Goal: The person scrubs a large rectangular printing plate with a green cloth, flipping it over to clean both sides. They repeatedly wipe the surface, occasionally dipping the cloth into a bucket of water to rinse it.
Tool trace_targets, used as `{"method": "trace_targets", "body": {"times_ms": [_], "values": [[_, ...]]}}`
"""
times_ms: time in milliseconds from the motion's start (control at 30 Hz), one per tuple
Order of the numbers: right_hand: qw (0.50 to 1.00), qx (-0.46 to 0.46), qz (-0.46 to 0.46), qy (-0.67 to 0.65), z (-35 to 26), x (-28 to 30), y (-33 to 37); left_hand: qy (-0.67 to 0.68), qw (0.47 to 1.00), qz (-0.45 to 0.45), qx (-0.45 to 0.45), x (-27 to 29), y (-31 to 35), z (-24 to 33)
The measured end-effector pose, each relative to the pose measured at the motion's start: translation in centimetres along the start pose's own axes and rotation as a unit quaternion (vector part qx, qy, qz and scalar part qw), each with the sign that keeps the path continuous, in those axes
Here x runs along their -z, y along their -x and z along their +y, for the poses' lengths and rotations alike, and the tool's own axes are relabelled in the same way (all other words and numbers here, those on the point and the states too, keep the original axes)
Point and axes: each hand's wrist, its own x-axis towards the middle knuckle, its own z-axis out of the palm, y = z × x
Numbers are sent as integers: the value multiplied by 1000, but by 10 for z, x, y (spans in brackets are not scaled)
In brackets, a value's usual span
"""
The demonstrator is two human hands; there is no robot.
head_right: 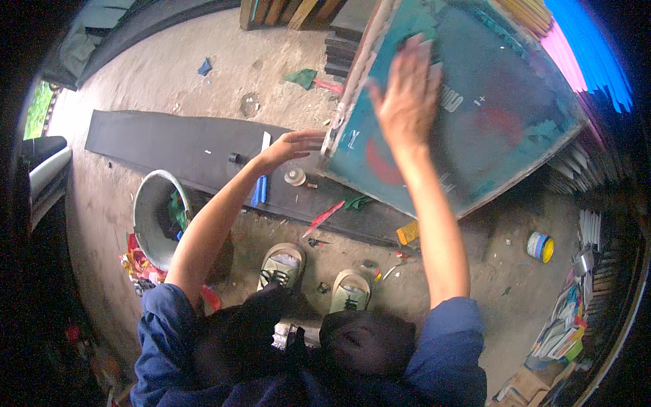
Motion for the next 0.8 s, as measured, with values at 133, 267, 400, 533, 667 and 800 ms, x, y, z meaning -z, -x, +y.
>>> {"method": "trace_targets", "body": {"times_ms": [133, 267, 400, 533, 667, 800], "values": [[930, 263, -255, -28, -53, -16, 117, -93, 982, 100, -134, 12, -7, -19], [931, 280, -231, -21, -16, -7, 84, -330, 928, 81, -155, 2, 0, -2], [996, 34, -79, 39, 0, 10, 16, -489, 846, 165, -137, -17, -3, 12], [988, 30, -146, 28, -32, -6, 69, -525, 816, 177, -162, -24, -3, 13], [905, 315, -284, 24, -22, -14, 147, -534, 816, 155, -157, -27, -5, 19], [945, 241, -223, -11, -11, -2, 73, -494, 833, 138, -208, -11, 3, 8]]}}
